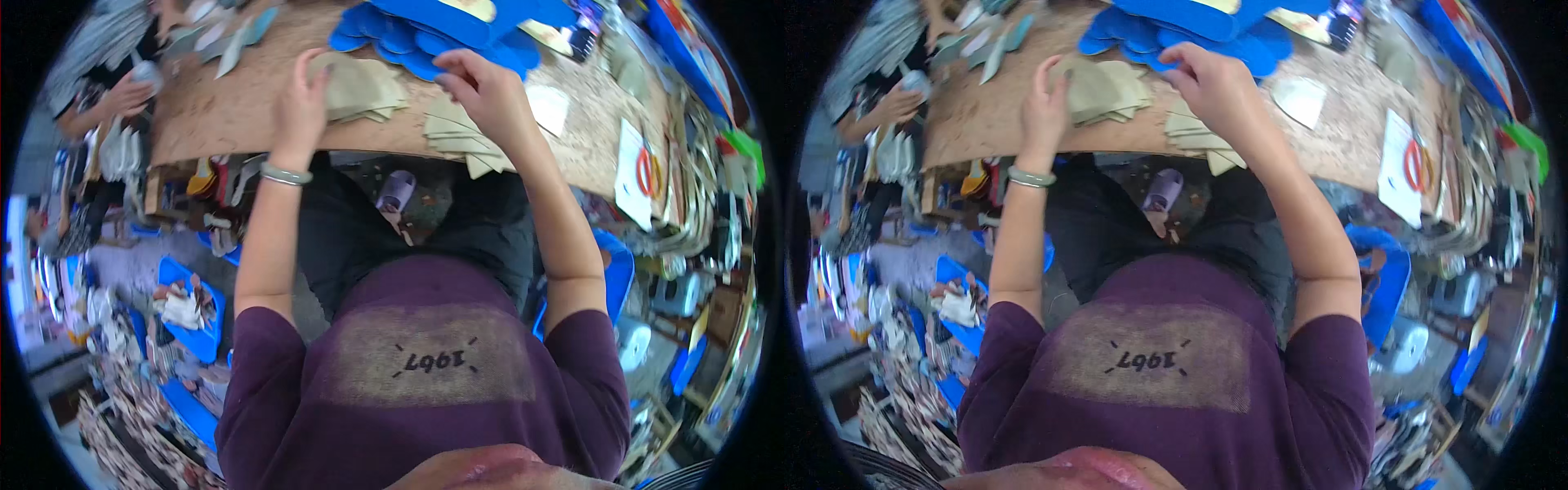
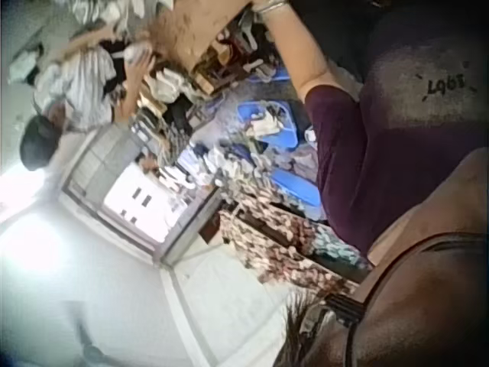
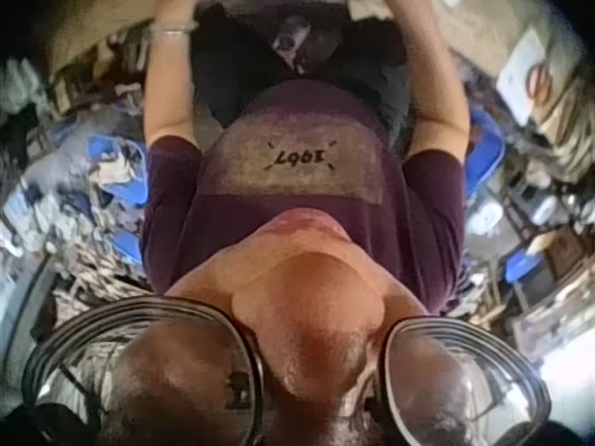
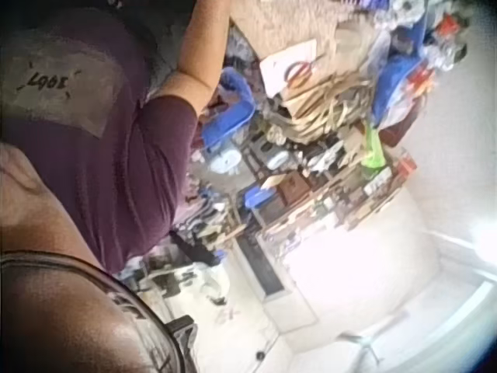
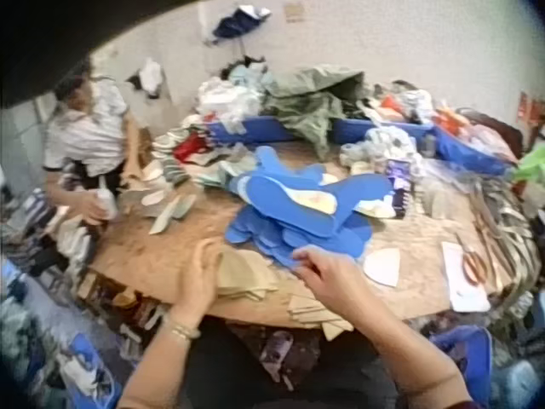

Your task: The person assembles shoe insoles by hand, peeling protective films from beige foam pieces and pressing them onto blue insole bases. The person handles the components one at a time, aligning the beige foam to the blue base and smoothing the edges to ensure adhesion.

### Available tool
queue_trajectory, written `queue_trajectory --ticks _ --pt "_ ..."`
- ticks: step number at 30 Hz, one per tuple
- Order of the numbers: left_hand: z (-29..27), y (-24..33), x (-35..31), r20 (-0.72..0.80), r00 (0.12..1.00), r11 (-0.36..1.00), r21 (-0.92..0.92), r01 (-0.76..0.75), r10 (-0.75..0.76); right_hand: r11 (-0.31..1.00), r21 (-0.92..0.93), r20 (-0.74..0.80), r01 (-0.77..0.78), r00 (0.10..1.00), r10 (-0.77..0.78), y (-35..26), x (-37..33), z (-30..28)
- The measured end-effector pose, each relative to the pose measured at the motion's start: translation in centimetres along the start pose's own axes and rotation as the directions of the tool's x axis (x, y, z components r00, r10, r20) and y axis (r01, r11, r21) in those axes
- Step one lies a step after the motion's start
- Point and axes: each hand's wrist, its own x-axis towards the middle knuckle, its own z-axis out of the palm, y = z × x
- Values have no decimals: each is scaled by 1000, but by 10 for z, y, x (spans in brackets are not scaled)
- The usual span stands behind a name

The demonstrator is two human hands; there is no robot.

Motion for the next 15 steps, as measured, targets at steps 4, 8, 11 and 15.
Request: queue_trajectory --ticks 4,8,11,15 --pt "13 -53 12 -102 921 876 364 -317 376 958 -234 -116 -166 983 143 63 -13 -45" --pt "19 -45 6 -194 911 905 304 -298 365 844 -524 60 -116 983 172 139 -36 -101" --pt "23 -14 -10 -258 890 926 138 -352 377 880 -474 249 -7 958 141 175 -33 -122" --pt "52 46 -41 -44 895 814 -397 -424 444 853 -453 409 -259 790 457 204 -4 -128"
